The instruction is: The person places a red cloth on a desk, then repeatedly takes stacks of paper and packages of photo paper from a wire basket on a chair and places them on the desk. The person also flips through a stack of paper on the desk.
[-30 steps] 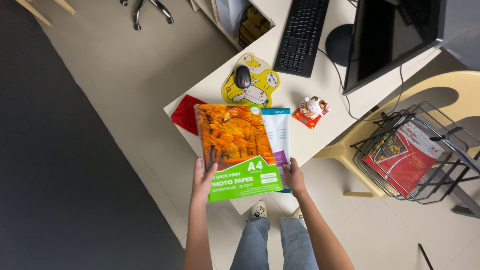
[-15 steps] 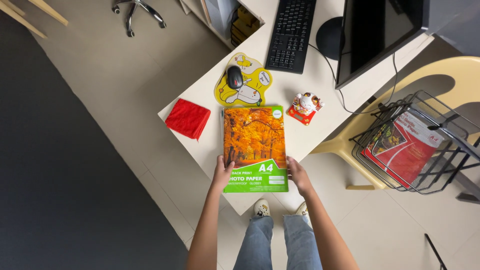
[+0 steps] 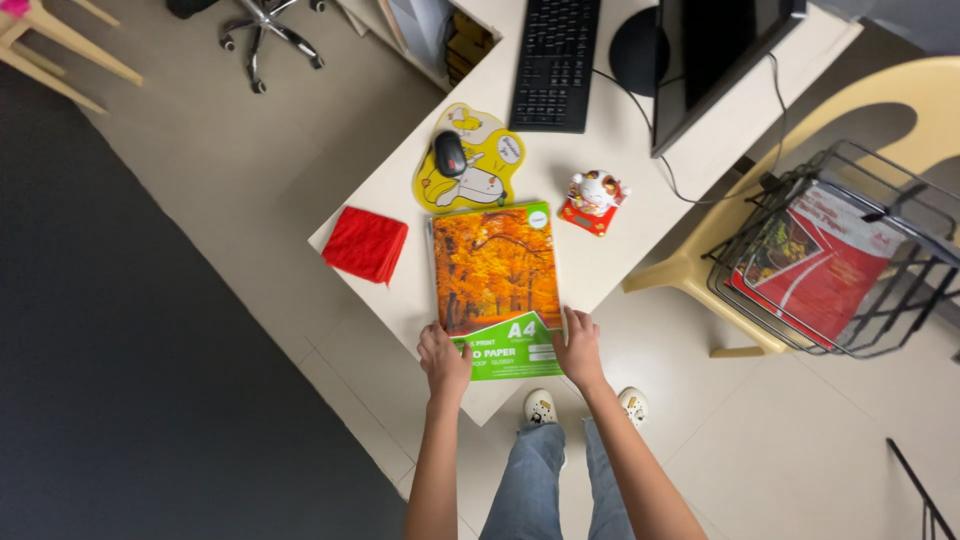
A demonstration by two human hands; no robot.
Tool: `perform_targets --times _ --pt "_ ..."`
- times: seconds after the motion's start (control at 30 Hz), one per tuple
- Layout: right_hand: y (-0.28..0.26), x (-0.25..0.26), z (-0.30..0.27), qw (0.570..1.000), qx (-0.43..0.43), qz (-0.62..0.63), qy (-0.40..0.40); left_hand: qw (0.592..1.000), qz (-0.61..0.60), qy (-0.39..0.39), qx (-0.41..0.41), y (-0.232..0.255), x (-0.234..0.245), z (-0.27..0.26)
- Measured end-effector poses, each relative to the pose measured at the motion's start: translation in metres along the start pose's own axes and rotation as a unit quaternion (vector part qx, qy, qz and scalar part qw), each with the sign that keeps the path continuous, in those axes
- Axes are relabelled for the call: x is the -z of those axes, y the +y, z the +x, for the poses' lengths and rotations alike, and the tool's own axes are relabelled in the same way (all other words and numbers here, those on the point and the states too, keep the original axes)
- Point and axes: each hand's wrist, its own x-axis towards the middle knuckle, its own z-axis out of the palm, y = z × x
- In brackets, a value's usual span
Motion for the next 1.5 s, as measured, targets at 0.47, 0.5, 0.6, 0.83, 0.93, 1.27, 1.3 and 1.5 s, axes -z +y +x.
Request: perform_targets --times 0.47,0.5,0.6,0.83,0.93,1.27,1.3,1.5 --pt "0.158 0.114 -0.058 0.965 -0.185 0.185 0.022 0.900 -0.238 -0.265 -0.251 0.167 -0.143 -0.068" --pt "0.179 0.124 -0.062 0.955 -0.223 0.194 0.032 0.873 -0.261 -0.330 -0.245 0.185 -0.162 -0.073" --pt "0.232 0.169 -0.077 0.932 -0.298 0.204 0.039 0.835 -0.266 -0.410 -0.252 0.225 -0.232 -0.080" --pt "0.399 0.216 -0.085 0.851 -0.386 0.334 0.127 0.846 -0.182 -0.447 -0.226 0.275 -0.425 -0.068" --pt "0.443 0.236 -0.069 0.792 -0.431 0.402 0.159 0.882 -0.136 -0.400 -0.209 0.285 -0.494 -0.054" --pt "0.544 0.225 -0.038 0.798 -0.398 0.404 0.203 0.893 -0.259 -0.339 -0.144 0.347 -0.531 -0.026" --pt "0.555 0.215 -0.039 0.810 -0.391 0.389 0.197 0.891 -0.271 -0.339 -0.137 0.349 -0.532 -0.024" --pt "0.504 0.251 -0.012 0.807 -0.391 0.400 0.190 0.854 -0.334 -0.382 -0.116 0.326 -0.564 -0.009"
